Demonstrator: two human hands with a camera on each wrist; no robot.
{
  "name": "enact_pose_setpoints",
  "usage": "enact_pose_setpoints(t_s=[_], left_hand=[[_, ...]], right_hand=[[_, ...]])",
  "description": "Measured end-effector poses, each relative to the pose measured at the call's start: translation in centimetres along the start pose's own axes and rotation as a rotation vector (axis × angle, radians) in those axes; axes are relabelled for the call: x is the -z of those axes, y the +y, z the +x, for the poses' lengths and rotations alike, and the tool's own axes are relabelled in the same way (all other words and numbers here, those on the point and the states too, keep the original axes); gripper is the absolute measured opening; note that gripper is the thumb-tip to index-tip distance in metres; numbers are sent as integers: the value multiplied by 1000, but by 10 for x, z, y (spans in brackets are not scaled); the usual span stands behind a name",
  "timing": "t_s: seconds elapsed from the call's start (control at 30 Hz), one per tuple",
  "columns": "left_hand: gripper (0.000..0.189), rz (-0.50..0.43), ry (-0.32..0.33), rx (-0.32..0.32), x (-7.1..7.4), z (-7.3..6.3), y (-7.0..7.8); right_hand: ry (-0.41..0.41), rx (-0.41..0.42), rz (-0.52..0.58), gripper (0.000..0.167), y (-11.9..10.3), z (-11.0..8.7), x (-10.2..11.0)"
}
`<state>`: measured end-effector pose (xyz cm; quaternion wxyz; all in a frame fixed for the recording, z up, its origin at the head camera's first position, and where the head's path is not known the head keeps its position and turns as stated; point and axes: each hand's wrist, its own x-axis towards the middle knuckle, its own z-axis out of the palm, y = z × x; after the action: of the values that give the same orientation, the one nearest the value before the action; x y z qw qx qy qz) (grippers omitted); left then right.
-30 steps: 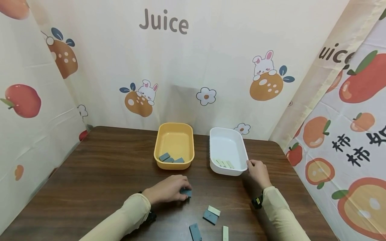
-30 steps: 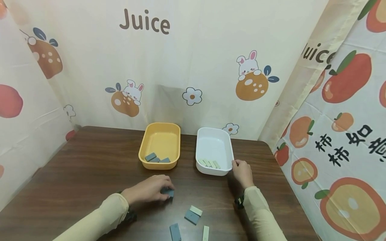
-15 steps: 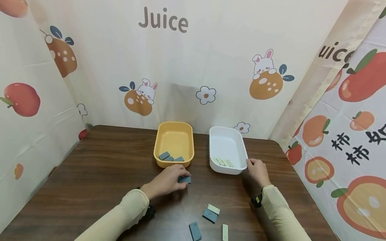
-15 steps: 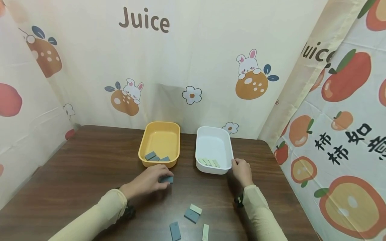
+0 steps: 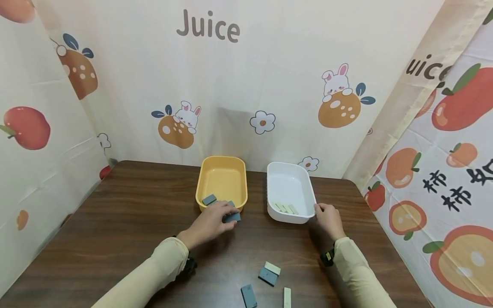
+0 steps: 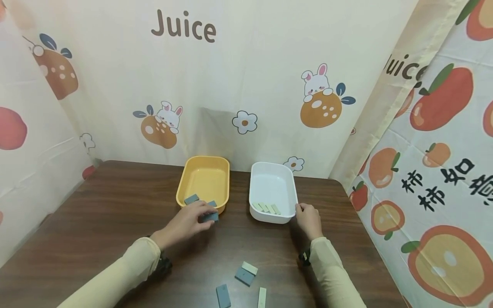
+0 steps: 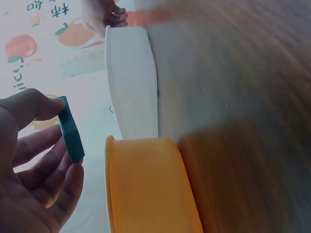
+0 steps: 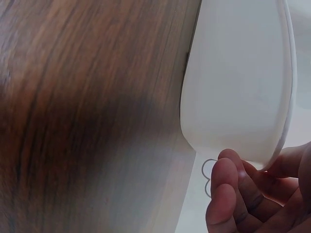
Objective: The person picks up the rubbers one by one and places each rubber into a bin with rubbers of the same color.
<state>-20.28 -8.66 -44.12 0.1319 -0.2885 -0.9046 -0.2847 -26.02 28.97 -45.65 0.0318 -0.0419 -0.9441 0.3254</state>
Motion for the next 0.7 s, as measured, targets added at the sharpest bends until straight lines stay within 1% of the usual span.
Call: enact_pose_setpoints(t_s=[0.13,0.27,0.47,0.7], left_hand=[[25,-18,26,25,4,3,-3],[24,-9,58,38,6,6,-8],[22,-29,99,58,6,11,-16],[24,-39,139,113,6,15,-27]], right_hand=[[-1,-2,5,39,-1,0,0],[-2,-5,5,39,-1,0,1],[-15,-18,3,39,-1,-1,0],[-18,-22,3,39,-1,-1,0]])
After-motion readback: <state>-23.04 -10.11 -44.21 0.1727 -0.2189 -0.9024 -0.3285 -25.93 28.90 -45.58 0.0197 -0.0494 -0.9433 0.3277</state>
